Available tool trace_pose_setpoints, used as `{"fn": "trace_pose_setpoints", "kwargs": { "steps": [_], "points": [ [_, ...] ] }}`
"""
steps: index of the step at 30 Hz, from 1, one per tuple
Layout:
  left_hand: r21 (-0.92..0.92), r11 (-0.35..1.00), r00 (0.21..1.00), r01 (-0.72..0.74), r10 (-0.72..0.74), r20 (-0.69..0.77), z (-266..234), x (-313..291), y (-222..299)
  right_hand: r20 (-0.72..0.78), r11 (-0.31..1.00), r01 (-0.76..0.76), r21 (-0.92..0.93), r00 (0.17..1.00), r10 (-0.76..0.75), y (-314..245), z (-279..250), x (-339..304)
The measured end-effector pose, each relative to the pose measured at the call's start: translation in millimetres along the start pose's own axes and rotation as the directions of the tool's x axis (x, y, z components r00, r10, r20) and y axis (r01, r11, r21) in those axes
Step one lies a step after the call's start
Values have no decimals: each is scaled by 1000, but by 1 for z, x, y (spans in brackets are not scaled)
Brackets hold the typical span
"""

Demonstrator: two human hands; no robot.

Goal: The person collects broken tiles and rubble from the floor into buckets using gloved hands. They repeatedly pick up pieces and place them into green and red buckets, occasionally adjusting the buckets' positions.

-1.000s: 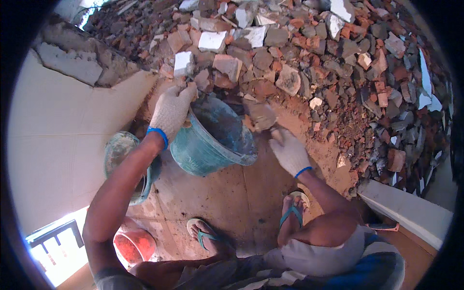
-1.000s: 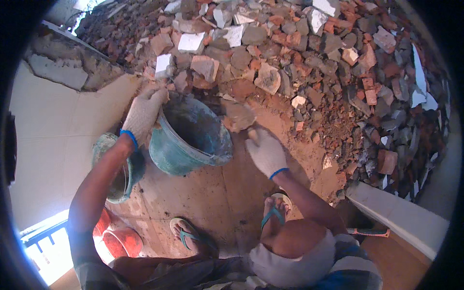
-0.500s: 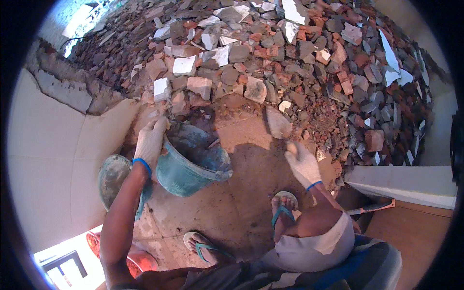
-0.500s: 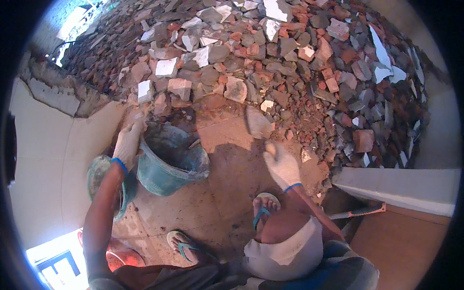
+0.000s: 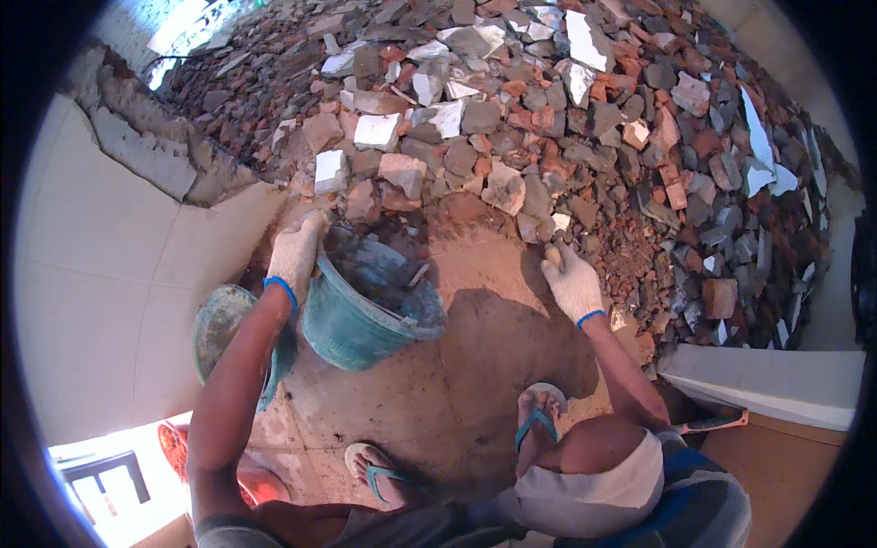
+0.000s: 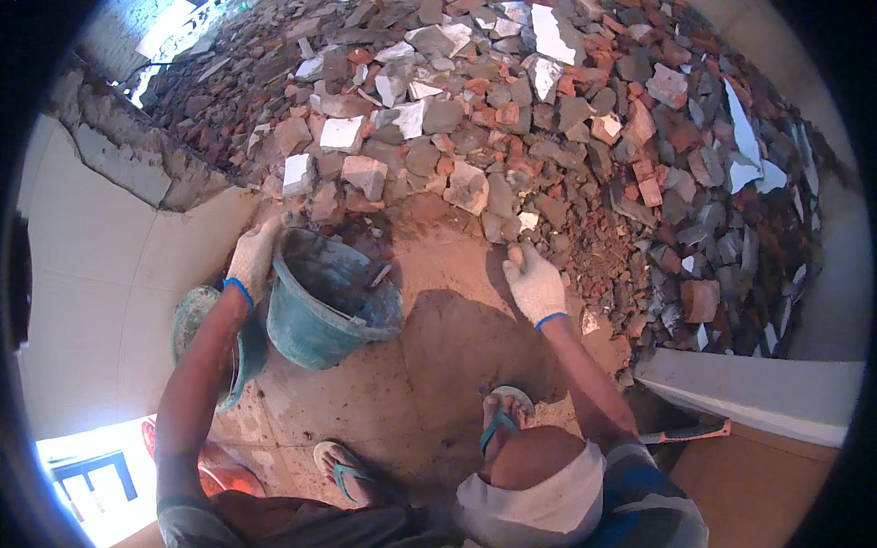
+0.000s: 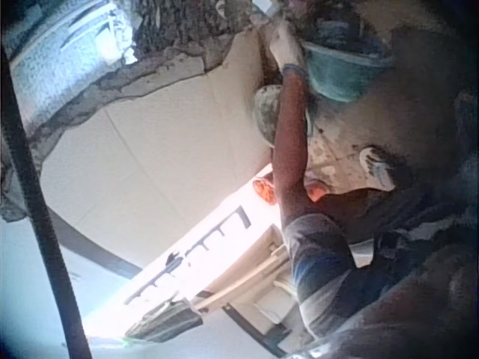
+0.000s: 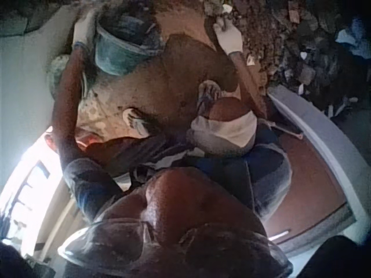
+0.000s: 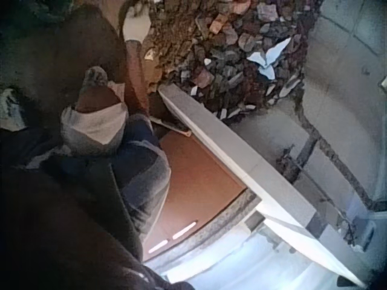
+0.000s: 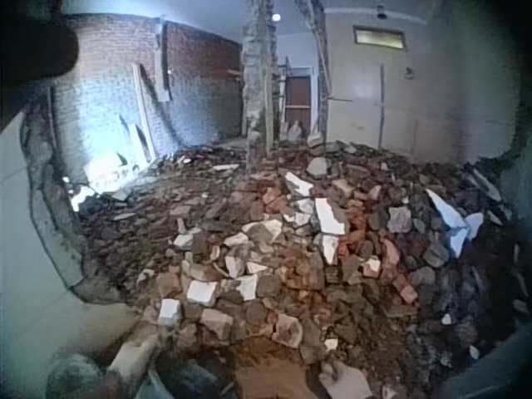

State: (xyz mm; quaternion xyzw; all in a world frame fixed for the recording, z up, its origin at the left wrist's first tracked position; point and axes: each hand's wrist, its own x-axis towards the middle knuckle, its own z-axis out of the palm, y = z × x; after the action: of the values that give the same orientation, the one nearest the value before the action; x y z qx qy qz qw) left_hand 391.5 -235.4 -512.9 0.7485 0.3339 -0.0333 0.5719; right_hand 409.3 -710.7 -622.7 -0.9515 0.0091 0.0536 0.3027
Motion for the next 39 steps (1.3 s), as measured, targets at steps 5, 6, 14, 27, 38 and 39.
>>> {"fn": "trace_pose_setpoints", "kwargs": {
  "steps": [5, 6, 14, 27, 38, 39],
  "points": [
    [63, 998, 1000, 20, -21, 6, 6, -10, 0, -22, 998, -25, -50, 999, 24, -17, 25, -16],
    [58, 998, 1000, -14, 14, -1, 6, -12, 1, -35, 1000, 11, -28, 999, -12, -19, 27, -19],
    [70, 997, 1000, -22, 20, 21, 7, -19, 10, 16, 935, 338, -104, 941, -338, -53, 8, -74],
    [95, 996, 996, 5, -14, 87, -2, -9, -4, 103, 953, -303, 25, 949, 299, 11, -58, -160],
    [96, 995, 993, -23, 12, 116, 2, -21, 4, -22, 959, -271, -84, 963, 270, 86, -52, -134],
    [95, 995, 996, -21, 12, 90, 1, -23, 4, -71, 976, -206, -73, 977, 201, 82, -41, -110]
  ]
}}
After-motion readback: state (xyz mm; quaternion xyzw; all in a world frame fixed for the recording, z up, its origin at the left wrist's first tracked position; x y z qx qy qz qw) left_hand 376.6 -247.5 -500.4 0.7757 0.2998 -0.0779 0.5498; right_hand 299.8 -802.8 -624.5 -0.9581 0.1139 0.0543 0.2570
